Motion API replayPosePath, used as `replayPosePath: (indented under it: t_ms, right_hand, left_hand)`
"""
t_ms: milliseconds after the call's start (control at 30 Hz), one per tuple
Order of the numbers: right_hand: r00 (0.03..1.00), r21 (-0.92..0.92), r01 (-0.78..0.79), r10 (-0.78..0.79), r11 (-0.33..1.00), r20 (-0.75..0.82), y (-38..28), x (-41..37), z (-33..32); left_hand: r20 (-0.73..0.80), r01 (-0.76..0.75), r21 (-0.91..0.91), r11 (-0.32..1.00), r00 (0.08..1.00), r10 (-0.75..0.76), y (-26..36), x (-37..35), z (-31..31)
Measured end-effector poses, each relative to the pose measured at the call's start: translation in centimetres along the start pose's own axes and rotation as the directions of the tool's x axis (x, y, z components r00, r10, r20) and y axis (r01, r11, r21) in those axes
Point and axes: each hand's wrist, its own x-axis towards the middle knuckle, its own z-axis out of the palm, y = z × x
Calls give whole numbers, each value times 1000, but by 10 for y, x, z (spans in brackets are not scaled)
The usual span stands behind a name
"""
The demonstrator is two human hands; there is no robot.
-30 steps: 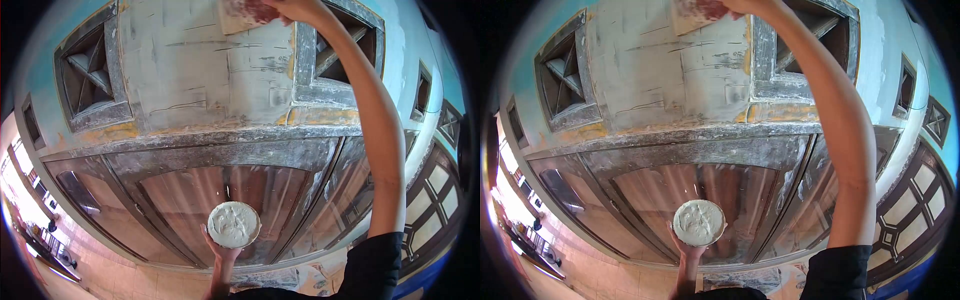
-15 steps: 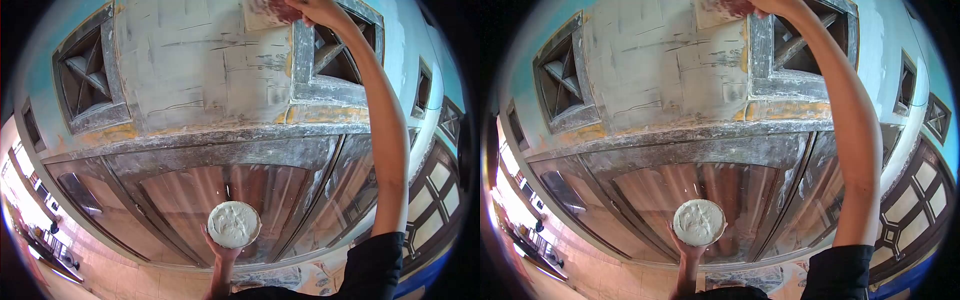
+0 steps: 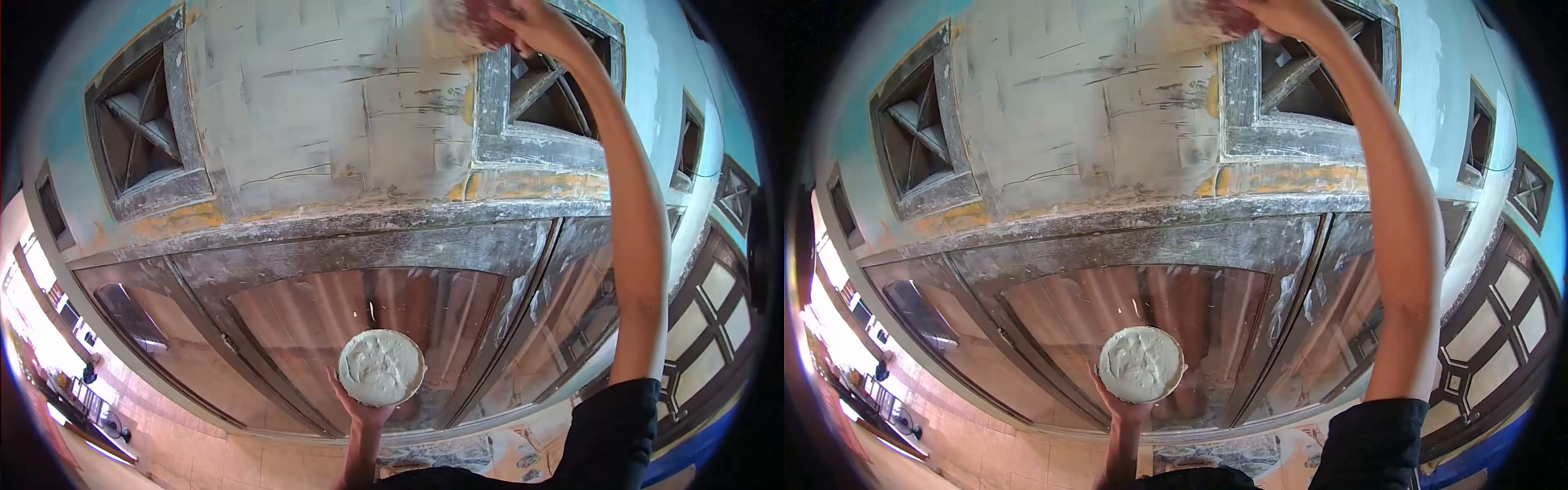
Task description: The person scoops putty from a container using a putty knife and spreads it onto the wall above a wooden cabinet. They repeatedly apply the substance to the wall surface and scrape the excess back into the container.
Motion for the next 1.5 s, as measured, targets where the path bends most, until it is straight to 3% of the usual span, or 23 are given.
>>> replayPosePath:
  t_ms: [67, 167, 200, 300, 333, 400, 467, 533, 567, 633, 700, 733, 833, 900, 1000, 1033, 1100, 1267, 1333, 1433, 1500]
  right_hand:
    - [995, 150, -105, 103, 983, 16, 23, -21, -12]
    - [999, 261, -52, 54, 964, 2, 97, -11, -21]
    - [999, 261, -51, 53, 964, 1, 79, -8, -25]
    - [997, 498, 0, -36, 867, 63, 7, 20, -20]
    - [998, 395, -39, 57, 918, -34, -15, 25, -15]
    - [998, 129, -67, 69, 989, -13, -25, 41, -8]
    - [997, 181, -70, 76, 981, -26, 23, 35, -9]
    - [996, 235, -66, 76, 970, -35, 59, 20, -23]
    - [991, 243, -120, 130, 963, -23, 66, 7, -36]
    - [983, 249, -172, 181, 953, -13, 59, 4, -49]
    - [998, 450, -65, 51, 891, 45, 40, 11, -46]
    - [998, 450, -68, 54, 890, 45, 24, 18, -39]
    - [1000, 348, 3, 6, 938, -25, -34, 44, -17]
    - [999, 27, -44, 44, 999, 6, -41, 61, -5]
    - [997, 96, -61, 64, 994, -36, 3, 46, -7]
    - [999, 246, -11, 1, 969, 39, 24, 34, -14]
    - [988, 271, -145, 124, 952, 92, 115, 33, -17]
    - [991, 438, -131, 133, 890, 26, 6, 8, -39]
    - [997, 391, 31, -56, 920, 52, -19, 40, -25]
    - [999, 282, 18, -27, 959, 29, -65, 68, -4]
    - [999, 6, -43, 43, 999, -16, -72, 76, 5]
  left_hand:
    - [-9, -6, 0, 1000, 1000, 6, 1, -5, 8]
    - [-10, -10, 39, 999, 1000, 11, 2, -6, 13]
    - [-10, -3, 23, 1000, 1000, 3, 2, -5, 9]
    - [1, 7, -1, 1000, 1000, -7, 2, -6, 12]
    - [14, 5, -16, 1000, 1000, -5, 1, -6, 15]
    - [16, 2, -23, 1000, 1000, -2, 1, -6, 23]
    - [13, -2, -26, 1000, 1000, 3, 3, -6, 16]
    - [-30, -100, 140, 985, 994, 105, 4, -2, -5]
    - [-29, -106, 140, 984, 993, 111, 6, -4, 2]
    - [-33, -56, 118, 991, 998, 61, 9, -8, 24]
    - [-13, -35, 72, 997, 999, 36, 7, -5, 17]
    - [9, -12, 30, 999, 1000, 12, 7, -5, 14]
    - [42, 17, -29, 999, 999, -16, 5, -5, 14]
    - [23, 3, -39, 999, 1000, -2, 5, -4, 12]
    - [10, -21, -46, 999, 1000, 21, 10, -2, 1]
    - [11, -33, -48, 998, 999, 34, 11, -3, -1]
    - [9, -46, -40, 998, 999, 47, 14, -2, 2]
    - [20, -44, -24, 999, 999, 44, 14, -2, -9]
    - [-29, -74, 5, 997, 997, 74, 10, 0, -22]
    - [58, -25, -44, 999, 998, 27, 10, -7, 7]
    - [53, -32, -51, 998, 998, 35, 12, -5, 6]
